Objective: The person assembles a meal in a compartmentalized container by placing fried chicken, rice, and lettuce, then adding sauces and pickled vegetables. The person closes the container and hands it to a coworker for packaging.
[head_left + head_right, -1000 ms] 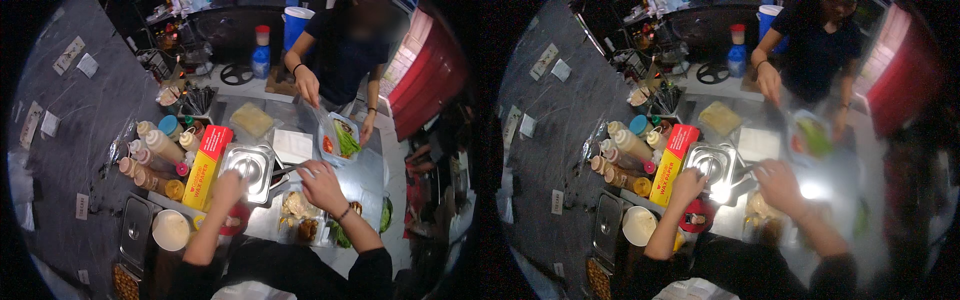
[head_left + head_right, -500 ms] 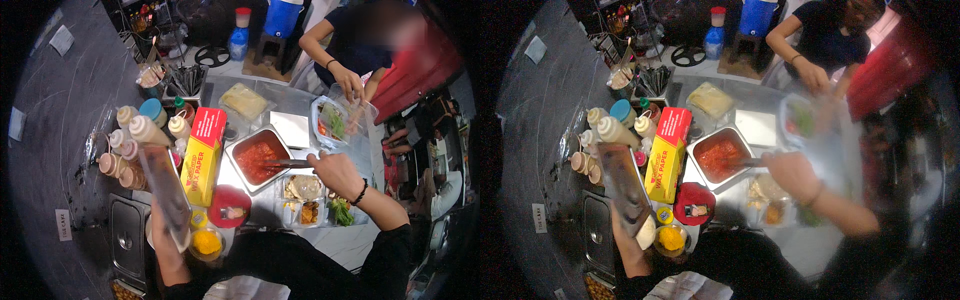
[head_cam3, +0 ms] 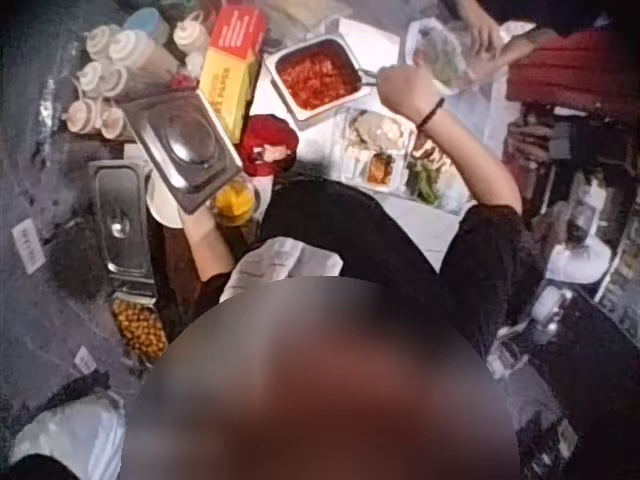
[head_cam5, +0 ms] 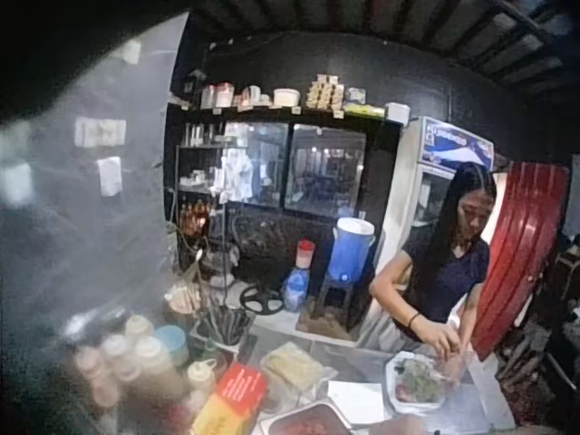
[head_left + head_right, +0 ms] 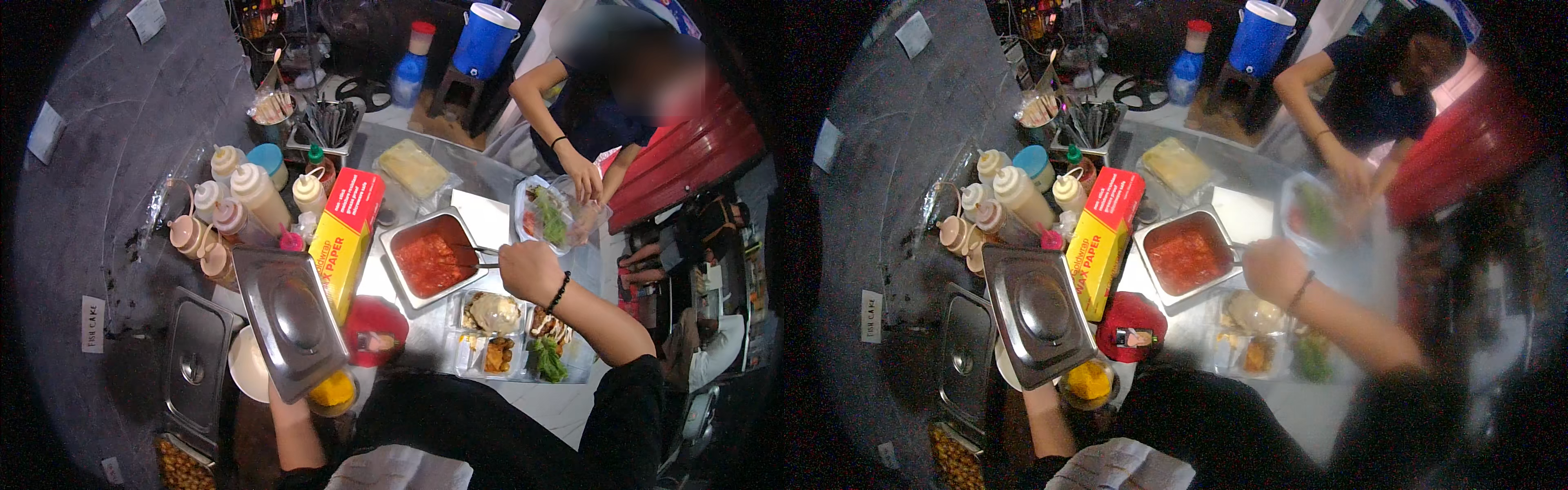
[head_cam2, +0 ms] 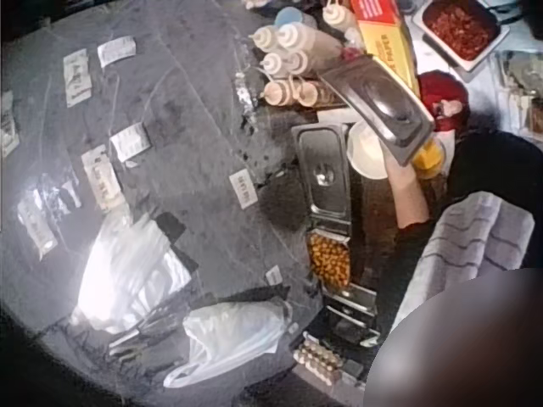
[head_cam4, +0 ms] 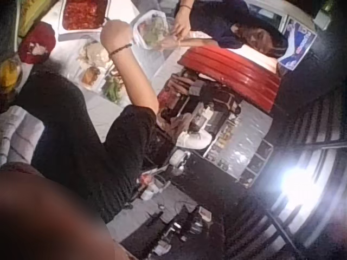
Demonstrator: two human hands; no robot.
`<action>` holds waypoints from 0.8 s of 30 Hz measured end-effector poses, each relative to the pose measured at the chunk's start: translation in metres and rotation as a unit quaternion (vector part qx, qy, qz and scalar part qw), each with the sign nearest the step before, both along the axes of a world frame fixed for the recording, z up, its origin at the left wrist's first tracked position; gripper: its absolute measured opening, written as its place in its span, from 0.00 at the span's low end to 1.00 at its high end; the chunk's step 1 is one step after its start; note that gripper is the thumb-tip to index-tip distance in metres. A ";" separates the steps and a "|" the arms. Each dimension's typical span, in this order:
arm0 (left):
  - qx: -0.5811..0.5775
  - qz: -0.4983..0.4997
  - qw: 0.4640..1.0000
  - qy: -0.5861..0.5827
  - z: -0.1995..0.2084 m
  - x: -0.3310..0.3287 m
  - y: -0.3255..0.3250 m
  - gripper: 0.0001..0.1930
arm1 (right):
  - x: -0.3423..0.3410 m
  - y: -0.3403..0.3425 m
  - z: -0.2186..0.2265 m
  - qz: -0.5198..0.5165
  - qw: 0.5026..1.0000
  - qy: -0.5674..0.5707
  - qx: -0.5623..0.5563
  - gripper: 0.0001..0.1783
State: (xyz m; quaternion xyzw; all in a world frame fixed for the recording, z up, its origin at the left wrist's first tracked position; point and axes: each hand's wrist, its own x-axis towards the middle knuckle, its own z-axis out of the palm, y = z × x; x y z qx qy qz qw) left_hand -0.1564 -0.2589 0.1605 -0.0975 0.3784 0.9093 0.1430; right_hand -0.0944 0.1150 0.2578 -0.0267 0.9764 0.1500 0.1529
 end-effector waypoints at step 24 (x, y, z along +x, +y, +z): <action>0.021 0.036 0.999 0.019 0.005 -0.017 0.000 0.17 | 0.003 0.020 -0.039 0.060 0.991 0.104 -0.054 0.06</action>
